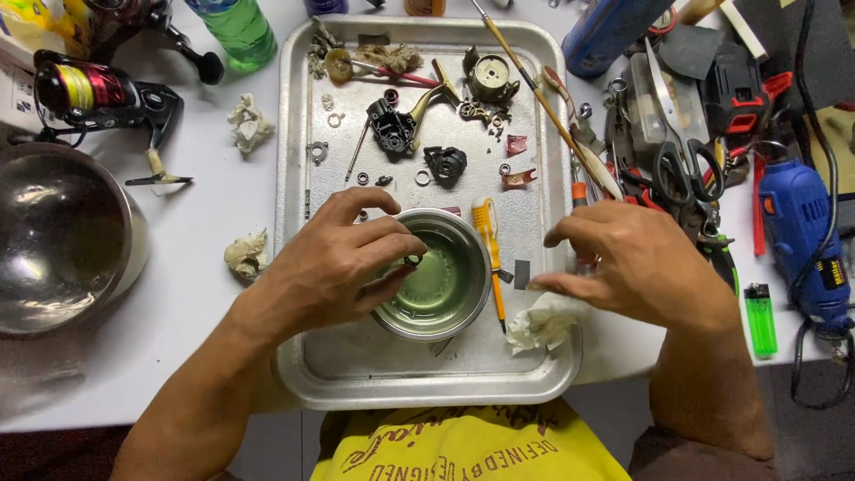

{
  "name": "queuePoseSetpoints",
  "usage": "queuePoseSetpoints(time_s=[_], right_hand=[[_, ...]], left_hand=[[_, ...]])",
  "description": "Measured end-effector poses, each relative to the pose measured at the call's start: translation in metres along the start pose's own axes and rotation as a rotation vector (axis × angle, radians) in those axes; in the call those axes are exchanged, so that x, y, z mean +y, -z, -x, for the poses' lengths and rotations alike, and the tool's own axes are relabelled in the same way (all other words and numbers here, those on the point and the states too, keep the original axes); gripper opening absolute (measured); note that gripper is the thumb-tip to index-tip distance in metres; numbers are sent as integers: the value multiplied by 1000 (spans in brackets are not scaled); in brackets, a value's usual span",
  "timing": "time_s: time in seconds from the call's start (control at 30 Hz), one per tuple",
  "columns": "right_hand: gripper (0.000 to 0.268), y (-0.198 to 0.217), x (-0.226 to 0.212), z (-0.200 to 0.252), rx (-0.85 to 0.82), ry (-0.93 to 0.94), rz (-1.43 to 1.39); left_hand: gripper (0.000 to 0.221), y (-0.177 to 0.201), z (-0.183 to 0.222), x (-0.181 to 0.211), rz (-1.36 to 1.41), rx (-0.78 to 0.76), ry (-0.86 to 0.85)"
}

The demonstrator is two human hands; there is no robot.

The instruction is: Cleaning fishing reel parts with a toothbrush and cutting a custom washer from a sheet of material using scissors.

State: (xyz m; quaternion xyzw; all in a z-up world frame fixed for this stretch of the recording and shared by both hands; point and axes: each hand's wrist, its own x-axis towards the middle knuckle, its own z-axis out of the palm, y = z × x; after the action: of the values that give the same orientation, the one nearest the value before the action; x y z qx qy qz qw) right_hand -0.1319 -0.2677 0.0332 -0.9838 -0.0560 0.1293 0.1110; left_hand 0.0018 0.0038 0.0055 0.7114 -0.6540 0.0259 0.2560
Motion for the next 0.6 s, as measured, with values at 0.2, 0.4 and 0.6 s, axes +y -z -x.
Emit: queuePoseSetpoints(time_s=[0.2,0.4,0.6], right_hand=[[41,6,-40,3,-611,-268,159],[14,-34,-21,21,-288,-21,100],[29,-27,-24,24,-131,79,79]], left_hand=[[30,3,3,7,18,-22,-16],[27,6,2,10,19,-57,-2],[30,3,4,9,19,-69,11]])
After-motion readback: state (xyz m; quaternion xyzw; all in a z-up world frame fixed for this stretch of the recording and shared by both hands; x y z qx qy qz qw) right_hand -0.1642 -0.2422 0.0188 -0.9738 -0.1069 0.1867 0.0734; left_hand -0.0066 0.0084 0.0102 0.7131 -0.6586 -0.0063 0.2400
